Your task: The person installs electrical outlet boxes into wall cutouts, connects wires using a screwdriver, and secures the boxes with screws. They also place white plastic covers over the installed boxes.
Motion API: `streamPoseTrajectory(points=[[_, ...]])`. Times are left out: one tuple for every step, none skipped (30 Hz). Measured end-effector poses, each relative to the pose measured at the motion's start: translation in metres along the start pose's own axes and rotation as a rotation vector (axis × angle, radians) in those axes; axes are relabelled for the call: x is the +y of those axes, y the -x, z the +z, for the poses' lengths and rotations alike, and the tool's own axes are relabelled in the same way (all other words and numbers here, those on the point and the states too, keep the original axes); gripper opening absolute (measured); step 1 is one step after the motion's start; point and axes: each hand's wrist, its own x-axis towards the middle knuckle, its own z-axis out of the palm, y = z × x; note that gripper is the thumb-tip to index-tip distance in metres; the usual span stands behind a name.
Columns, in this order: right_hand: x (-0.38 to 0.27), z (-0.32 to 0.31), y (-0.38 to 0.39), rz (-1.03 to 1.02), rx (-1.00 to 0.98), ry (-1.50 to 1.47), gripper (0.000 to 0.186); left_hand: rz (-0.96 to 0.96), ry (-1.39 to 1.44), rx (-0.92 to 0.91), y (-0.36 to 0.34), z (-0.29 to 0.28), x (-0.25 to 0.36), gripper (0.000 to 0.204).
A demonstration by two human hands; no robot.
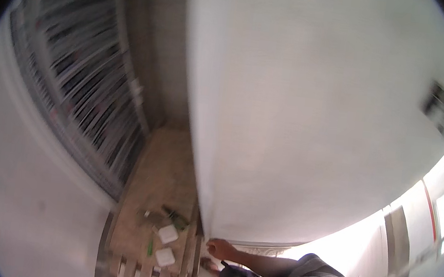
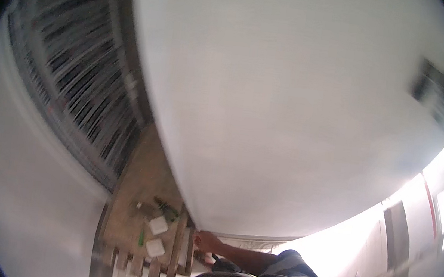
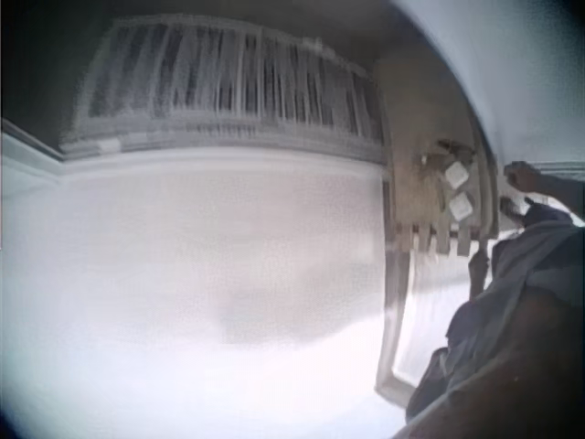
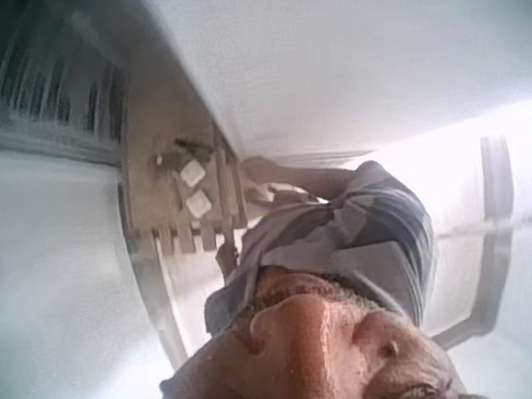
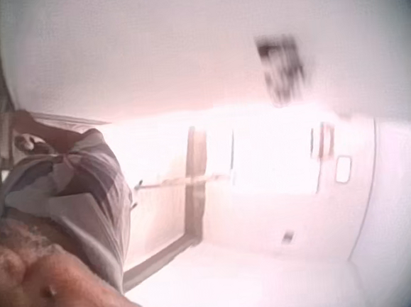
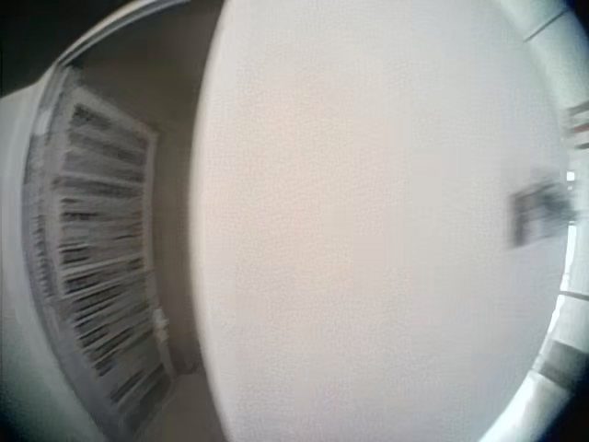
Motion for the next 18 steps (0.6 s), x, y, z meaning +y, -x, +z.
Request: streamPoseTrajectory(points=[[-0.005,-0.014,0.037,0.044,0.107,-0.016,0.025,0.696,-0.681,-0.02,-0.028,-0.013,-0.027,0.016],[-0.002,-0.027,0.066,0.131,0.171,-0.059,0.025,1.114,-0.827,0.114,-0.045,-0.006,-0.013,0.015],[0.004,-0.035,0.098,0.213,0.224,-0.116,0.025,1.527,-0.93,0.268,-0.053,0.003,-0.003,0.014],[0.007,-0.041,0.131,0.295,0.32,-0.142,0.027,1.223,-0.698,-0.031,-0.059,0.007,0.001,0.02],[0.005,-0.057,0.161,0.361,0.4,-0.155,0.028,1.165,-0.878,-0.152,-0.072,0.017,0.013,0.021],[0.001,-0.075,0.188,0.464,0.487,-0.253,0.029,1.091,-1.056,-0.255,-0.084,0.028,0.027,0.022],[-0.002,-0.091,0.215,0.563,0.573,-0.361,0.031,1.006,-1.241,-0.351,-0.084,0.039,0.047,0.023],[-0.003,-0.109,0.24,0.576,0.695,-0.445,0.029,0.978,-0.867,-0.267,-0.067,0.057,0.052,0.022],[-0.007,-0.129,0.266,0.585,0.811,-0.528,0.029,0.858,-0.696,-0.358,-0.063,0.077,0.072,0.023],[-0.013,-0.152,0.291,0.582,0.906,-0.515,0.028,0.655,-0.51,-0.506,-0.064,0.098,0.093,0.025],[-0.023,-0.179,0.312,0.58,0.996,-0.505,0.028,0.493,-0.344,-0.631,-0.058,0.117,0.113,0.029],[-0.037,-0.207,0.329,0.543,1.106,-0.512,0.026,0.495,-0.301,-0.694,-0.037,0.135,0.139,0.034],[-0.047,-0.234,0.346,0.508,1.218,-0.521,0.025,0.61,-0.313,-0.717,0.004,0.154,0.177,0.027],[-0.05,-0.256,0.363,0.398,1.311,-0.549,0.025,0.725,-0.323,-0.738,0.046,0.174,0.214,0.033],[-0.058,-0.28,0.383,0.288,1.411,-0.57,0.025,0.751,-0.262,-0.748,0.056,0.196,0.231,0.034],[-0.074,-0.312,0.396,0.233,1.444,-0.497,0.025,0.776,-0.18,-0.743,0.064,0.218,0.244,0.036],[-0.093,-0.343,0.402,0.176,1.473,-0.432,0.025,0.832,-0.129,-0.777,0.08,0.232,0.271,0.035],[-0.12,-0.373,0.404,0.086,1.527,-0.383,0.023,0.889,-0.069,-0.796,0.103,0.247,0.298,0.036]])
